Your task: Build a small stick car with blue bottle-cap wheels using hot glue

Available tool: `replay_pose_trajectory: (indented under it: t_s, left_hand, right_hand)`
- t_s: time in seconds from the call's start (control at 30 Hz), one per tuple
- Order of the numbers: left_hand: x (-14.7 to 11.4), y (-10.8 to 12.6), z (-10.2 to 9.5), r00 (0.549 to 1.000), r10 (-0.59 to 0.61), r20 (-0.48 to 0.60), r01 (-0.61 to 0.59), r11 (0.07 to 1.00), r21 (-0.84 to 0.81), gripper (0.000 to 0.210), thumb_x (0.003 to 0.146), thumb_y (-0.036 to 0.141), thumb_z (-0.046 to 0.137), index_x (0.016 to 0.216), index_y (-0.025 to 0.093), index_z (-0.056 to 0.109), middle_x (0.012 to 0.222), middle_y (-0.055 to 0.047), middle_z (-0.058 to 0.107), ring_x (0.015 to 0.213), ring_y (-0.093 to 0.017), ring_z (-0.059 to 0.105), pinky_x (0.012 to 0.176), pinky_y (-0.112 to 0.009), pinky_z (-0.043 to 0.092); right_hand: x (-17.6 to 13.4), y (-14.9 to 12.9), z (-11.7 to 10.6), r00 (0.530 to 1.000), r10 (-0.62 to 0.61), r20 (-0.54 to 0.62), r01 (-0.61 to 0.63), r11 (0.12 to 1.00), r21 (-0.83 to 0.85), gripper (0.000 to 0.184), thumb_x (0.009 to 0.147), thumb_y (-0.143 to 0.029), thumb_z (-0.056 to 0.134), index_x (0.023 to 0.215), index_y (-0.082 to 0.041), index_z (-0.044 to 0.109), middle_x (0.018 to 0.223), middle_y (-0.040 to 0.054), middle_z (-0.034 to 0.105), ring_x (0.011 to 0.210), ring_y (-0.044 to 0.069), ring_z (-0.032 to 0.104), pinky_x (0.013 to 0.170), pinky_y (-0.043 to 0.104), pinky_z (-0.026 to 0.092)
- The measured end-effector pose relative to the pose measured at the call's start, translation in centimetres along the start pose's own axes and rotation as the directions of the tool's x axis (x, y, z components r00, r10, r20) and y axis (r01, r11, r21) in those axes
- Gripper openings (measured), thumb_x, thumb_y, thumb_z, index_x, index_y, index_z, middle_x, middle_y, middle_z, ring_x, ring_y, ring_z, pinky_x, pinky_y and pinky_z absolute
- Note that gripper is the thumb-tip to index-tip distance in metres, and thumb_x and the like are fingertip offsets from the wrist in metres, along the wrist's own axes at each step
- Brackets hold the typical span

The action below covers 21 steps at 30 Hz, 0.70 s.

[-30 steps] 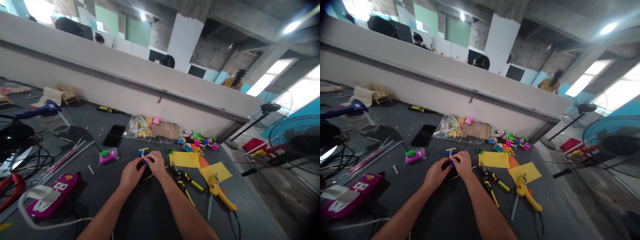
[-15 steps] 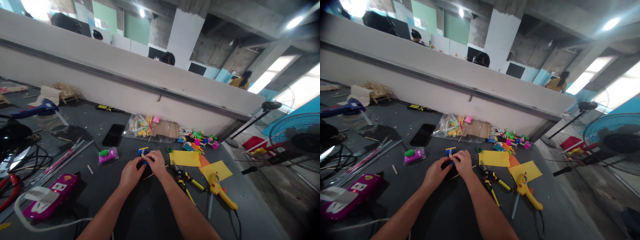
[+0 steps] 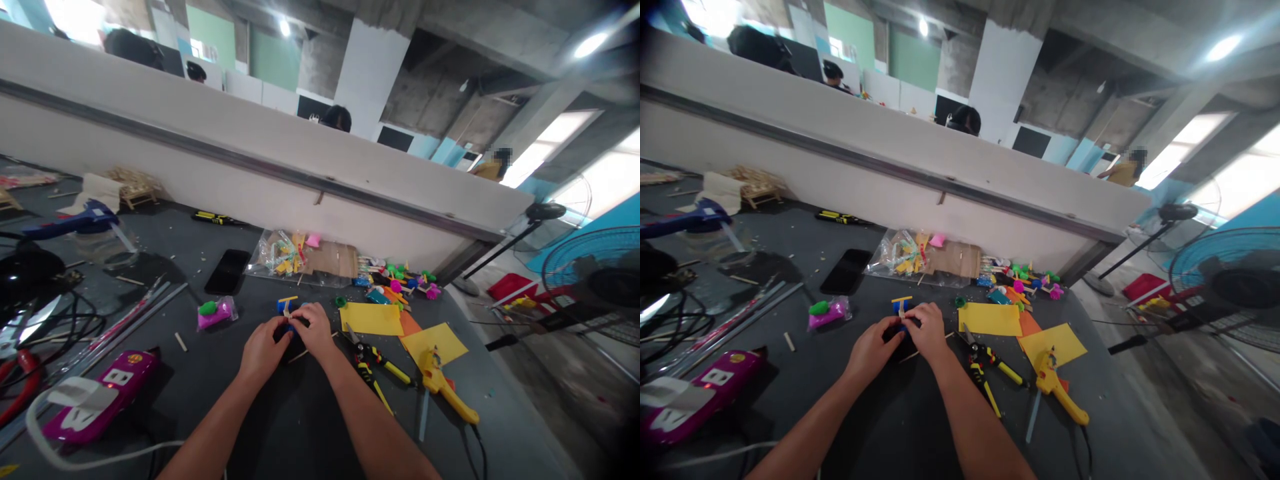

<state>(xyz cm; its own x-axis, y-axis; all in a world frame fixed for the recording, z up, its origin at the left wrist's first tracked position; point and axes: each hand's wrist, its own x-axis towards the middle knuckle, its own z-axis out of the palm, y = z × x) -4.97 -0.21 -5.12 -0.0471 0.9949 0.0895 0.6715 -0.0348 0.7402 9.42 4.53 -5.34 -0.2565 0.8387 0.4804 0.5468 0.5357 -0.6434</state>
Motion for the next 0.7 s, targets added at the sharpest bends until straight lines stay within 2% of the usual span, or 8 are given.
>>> replay_pose_trajectory:
  t_s: [0.7]
  left_hand:
    - [0.04, 0.11, 0.01, 1.0, -0.002, 0.004, 0.002, 1.0, 0.019, 0.028, 0.08, 0.031, 0.055, 0.107, 0.023, 0.06, 0.098, -0.003, 0.068, 0.09, -0.02, 0.059, 0.08, -0.03, 0.044]
  right_hand:
    - [0.13, -0.11, -0.14, 1.0, 0.024, 0.008, -0.024, 1.0, 0.01, 0.008, 0.079, -0.019, 0.068, 0.072, -0.023, 0.069, 0.076, 0.0003, 0.068, 0.078, 0.017, 0.056, 0.077, 0.031, 0.041]
